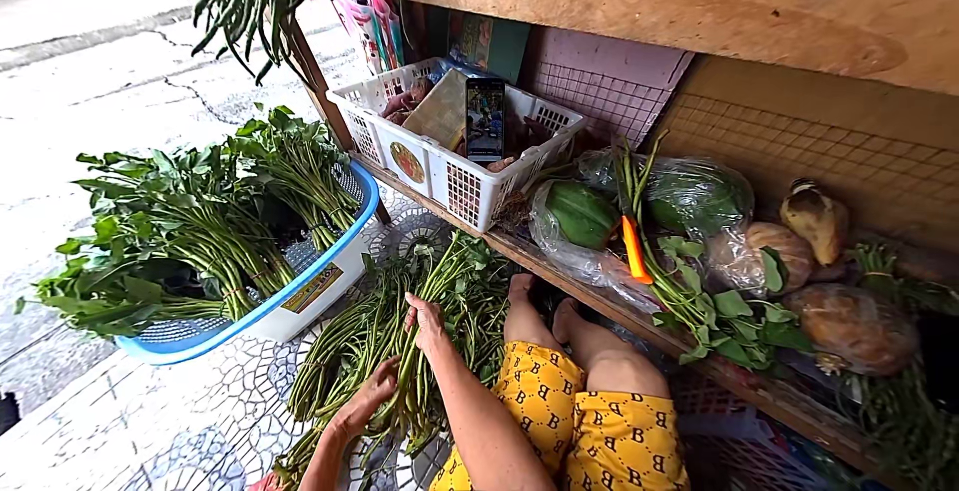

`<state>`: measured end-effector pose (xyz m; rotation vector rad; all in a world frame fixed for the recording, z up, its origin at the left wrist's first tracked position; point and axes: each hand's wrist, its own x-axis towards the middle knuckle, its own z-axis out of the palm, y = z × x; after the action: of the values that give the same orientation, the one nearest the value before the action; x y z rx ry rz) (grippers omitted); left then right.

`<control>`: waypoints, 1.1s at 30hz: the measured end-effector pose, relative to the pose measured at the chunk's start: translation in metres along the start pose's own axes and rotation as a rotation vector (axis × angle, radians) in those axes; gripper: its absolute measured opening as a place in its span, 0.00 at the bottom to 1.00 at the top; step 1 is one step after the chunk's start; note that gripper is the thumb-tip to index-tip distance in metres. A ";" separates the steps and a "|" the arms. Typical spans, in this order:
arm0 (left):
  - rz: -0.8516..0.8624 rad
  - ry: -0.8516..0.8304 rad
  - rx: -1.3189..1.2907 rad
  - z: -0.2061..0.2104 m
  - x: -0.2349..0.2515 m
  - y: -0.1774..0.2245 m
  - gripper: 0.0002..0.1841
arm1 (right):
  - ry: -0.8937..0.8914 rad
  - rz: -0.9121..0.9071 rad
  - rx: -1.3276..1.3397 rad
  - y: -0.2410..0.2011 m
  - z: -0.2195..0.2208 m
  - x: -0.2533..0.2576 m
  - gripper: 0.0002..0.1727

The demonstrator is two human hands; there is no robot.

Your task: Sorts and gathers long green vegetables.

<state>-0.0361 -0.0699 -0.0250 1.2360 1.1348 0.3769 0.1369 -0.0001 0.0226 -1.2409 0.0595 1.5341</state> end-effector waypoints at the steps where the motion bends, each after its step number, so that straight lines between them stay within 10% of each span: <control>1: 0.027 0.149 -0.015 -0.004 0.012 -0.003 0.41 | 0.042 -0.007 -0.005 0.000 -0.002 0.002 0.14; 5: -0.001 0.682 0.284 -0.017 0.067 -0.014 0.19 | 0.136 -0.034 0.012 0.003 -0.007 0.003 0.11; 9: -0.177 0.505 0.533 -0.027 0.097 -0.040 0.33 | 0.126 -0.051 -0.035 0.003 -0.006 0.000 0.15; 19: -0.282 0.202 0.659 -0.038 0.098 -0.017 0.29 | 0.235 -0.100 -0.241 -0.002 -0.011 -0.008 0.20; 28: -0.241 0.574 0.558 -0.024 0.113 -0.012 0.28 | 0.282 -0.087 -0.174 -0.001 -0.013 -0.006 0.21; 33: -0.234 0.472 0.659 -0.029 0.125 -0.020 0.24 | 0.303 -0.063 -0.178 -0.003 -0.011 -0.006 0.19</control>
<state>-0.0114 0.0339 -0.0988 1.6009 1.8897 0.1106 0.1454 -0.0099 0.0231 -1.5956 0.0816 1.3091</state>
